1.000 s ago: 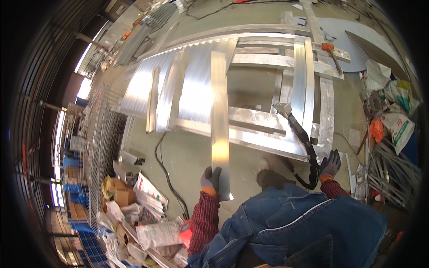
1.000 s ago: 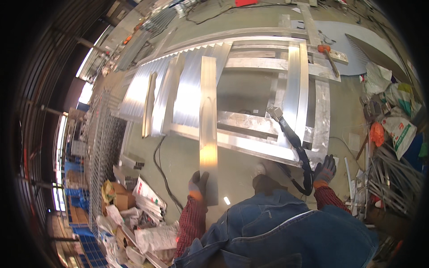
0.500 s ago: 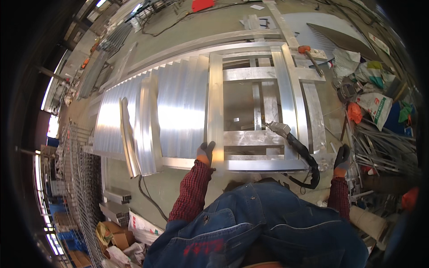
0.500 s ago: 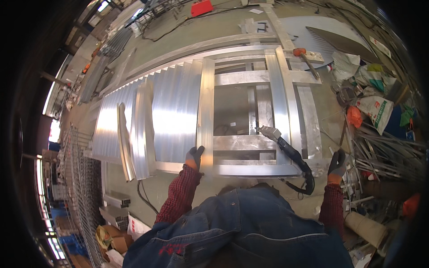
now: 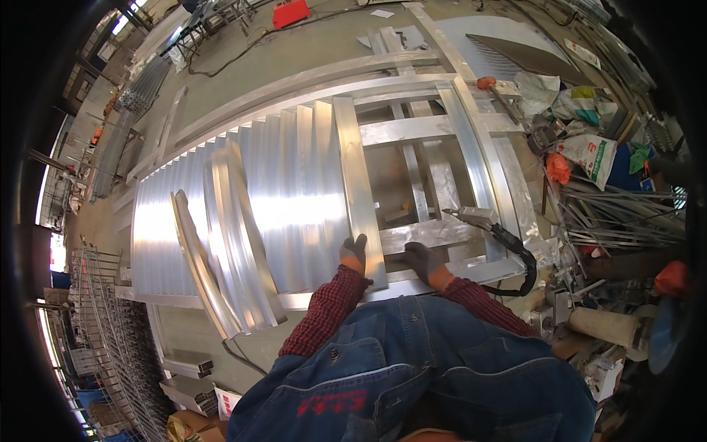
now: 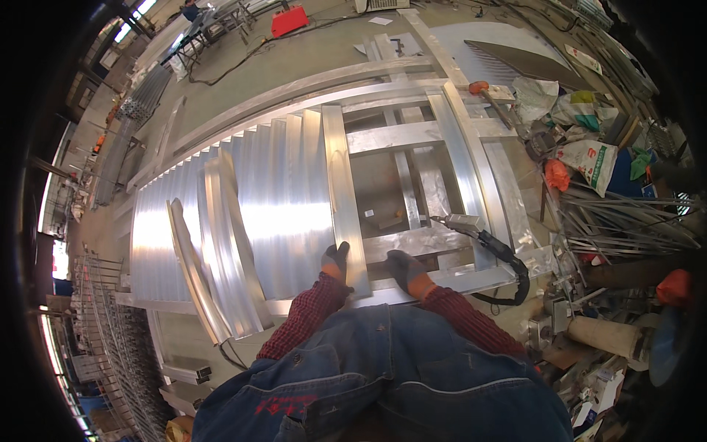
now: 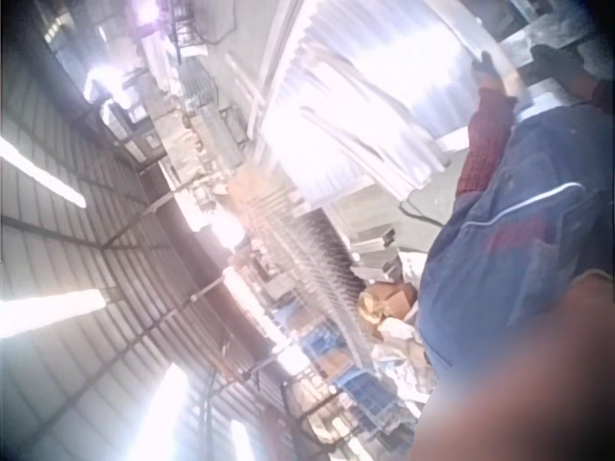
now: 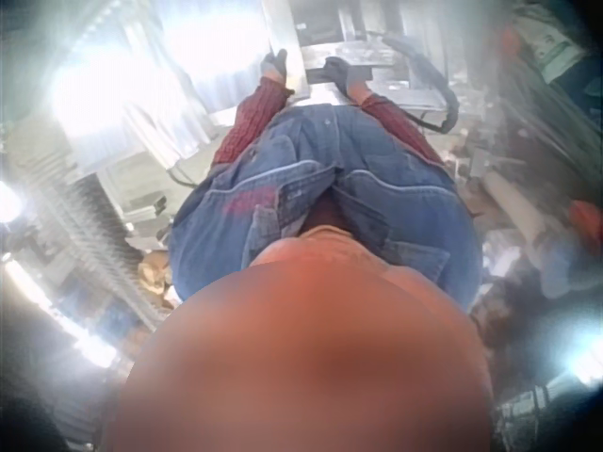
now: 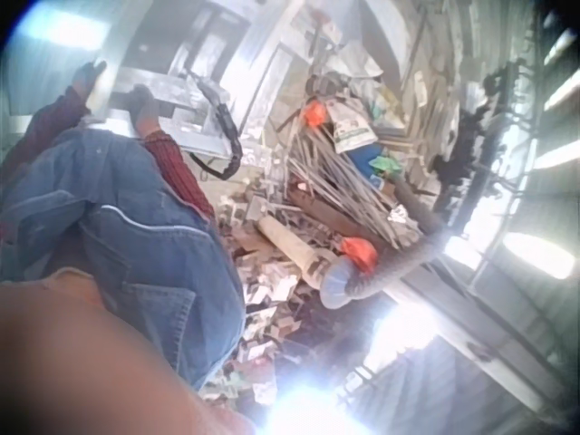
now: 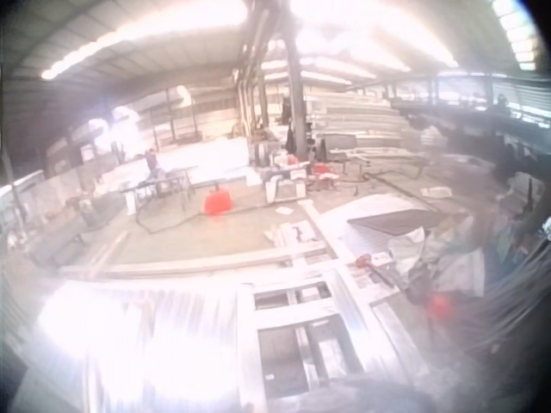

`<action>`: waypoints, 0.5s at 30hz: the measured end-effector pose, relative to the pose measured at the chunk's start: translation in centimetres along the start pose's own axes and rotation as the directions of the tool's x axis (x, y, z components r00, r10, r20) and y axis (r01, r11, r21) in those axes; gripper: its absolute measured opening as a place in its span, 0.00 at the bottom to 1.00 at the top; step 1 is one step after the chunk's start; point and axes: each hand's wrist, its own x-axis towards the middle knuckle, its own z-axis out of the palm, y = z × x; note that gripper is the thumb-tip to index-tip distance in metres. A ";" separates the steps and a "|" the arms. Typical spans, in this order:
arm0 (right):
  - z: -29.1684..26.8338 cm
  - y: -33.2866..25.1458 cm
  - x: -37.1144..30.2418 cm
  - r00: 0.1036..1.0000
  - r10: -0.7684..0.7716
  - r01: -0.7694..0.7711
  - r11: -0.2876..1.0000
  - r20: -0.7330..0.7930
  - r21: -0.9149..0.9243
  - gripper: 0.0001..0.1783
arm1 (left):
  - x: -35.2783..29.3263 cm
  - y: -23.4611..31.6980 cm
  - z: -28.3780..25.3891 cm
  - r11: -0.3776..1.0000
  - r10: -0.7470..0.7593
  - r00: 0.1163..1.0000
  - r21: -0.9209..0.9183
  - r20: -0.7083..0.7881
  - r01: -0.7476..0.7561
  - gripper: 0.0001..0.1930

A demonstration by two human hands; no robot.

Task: The person welds seams on a large aluminum frame using a handheld welding torch. They repeatedly position the torch along joints, weld short segments, and reposition the frame to access different seams.

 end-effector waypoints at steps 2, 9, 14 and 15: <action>4.0 1.5 1.9 0.999 -0.011 0.013 0.999 0.052 -0.039 0.21 | 0.9 -0.7 -0.7 0.999 -0.038 0.997 0.014 0.074 0.037 0.31; 9.6 2.7 2.7 0.974 0.096 -0.116 0.989 0.205 0.091 0.26 | 2.3 -2.0 -0.1 0.996 0.054 0.999 0.072 -0.010 -0.053 0.26; 9.2 1.9 3.2 0.968 -0.115 0.147 0.980 0.221 -0.134 0.20 | 2.3 -2.6 0.4 0.991 0.115 0.993 -0.066 -0.020 -0.116 0.23; 9.1 1.9 3.3 0.957 -0.158 0.207 0.959 0.242 -0.193 0.17 | 2.3 -2.8 0.3 0.990 0.129 0.991 0.066 -0.017 -0.128 0.22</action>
